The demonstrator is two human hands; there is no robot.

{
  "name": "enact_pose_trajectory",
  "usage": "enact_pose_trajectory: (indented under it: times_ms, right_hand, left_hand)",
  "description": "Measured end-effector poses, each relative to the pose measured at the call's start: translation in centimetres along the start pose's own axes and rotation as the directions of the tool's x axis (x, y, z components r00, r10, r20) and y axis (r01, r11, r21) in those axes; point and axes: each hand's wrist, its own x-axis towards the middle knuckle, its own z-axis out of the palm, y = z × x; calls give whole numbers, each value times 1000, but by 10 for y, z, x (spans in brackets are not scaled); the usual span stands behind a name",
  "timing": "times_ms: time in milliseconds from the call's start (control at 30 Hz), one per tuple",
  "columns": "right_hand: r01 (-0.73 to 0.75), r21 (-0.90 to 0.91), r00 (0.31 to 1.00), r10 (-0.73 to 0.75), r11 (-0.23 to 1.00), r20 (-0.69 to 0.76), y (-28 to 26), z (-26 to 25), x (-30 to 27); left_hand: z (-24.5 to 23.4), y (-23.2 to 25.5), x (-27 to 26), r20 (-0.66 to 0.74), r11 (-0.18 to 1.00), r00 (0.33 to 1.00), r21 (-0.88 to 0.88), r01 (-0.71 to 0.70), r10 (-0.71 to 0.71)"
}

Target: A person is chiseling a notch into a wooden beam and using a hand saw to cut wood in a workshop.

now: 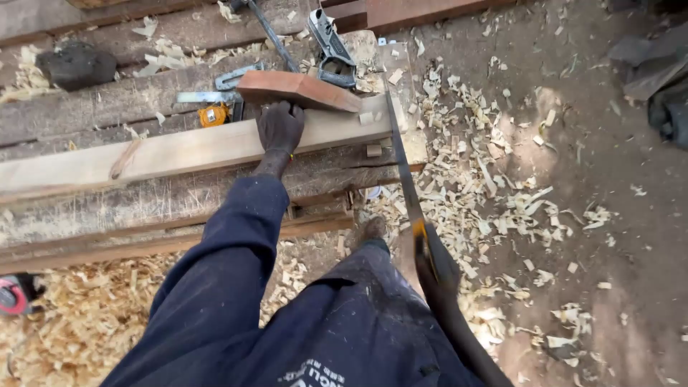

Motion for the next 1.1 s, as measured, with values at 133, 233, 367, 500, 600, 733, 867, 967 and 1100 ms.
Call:
enact_pose_trajectory:
  times_ms: [133, 233, 367, 500, 600, 733, 867, 967, 1100]
  right_hand:
    - [267, 255, 964, -255, 929, -79, -31, 56, 53]
    - [268, -145, 952, -285, 952, -111, -43, 5, 61]
    - [147, -15, 967, -147, 989, -207, -94, -22, 41]
    - [-164, -50, 945, 142, 985, -295, -119, -25, 18]
    - [-257, -47, 922, 230, 965, -312, -117, -28, -2]
    - [-264, -23, 913, 243, 964, -328, -116, -24, -7]
    - [-308, -99, 912, 264, 946, -312, -143, -8, 6]
    - [-179, 55, 929, 188, 982, -318, -144, -2, 1]
    - [-153, 68, 955, 165, 986, -245, -164, 8, 7]
  left_hand:
    - [-19, 6, -20, -157, 994, 986, -78, -75, 62]
    - [-5, -6, -41, -421, 992, 899, 61, -106, 122]
    - [-49, 25, -110, -452, 994, 886, 15, -113, 107]
    - [-74, 2, -136, -193, 948, 928, 68, -312, 320]
    - [-113, 15, -114, 12, 904, 914, 145, -402, 405]
    - [-88, 2, -55, 318, 830, 798, 58, -555, 512]
    - [-49, 5, -46, 8, 841, 842, 44, -539, 540]
    - [-19, -2, -94, 30, 893, 902, 129, -430, 430]
    - [-9, 7, -119, 140, 933, 922, -26, -360, 360]
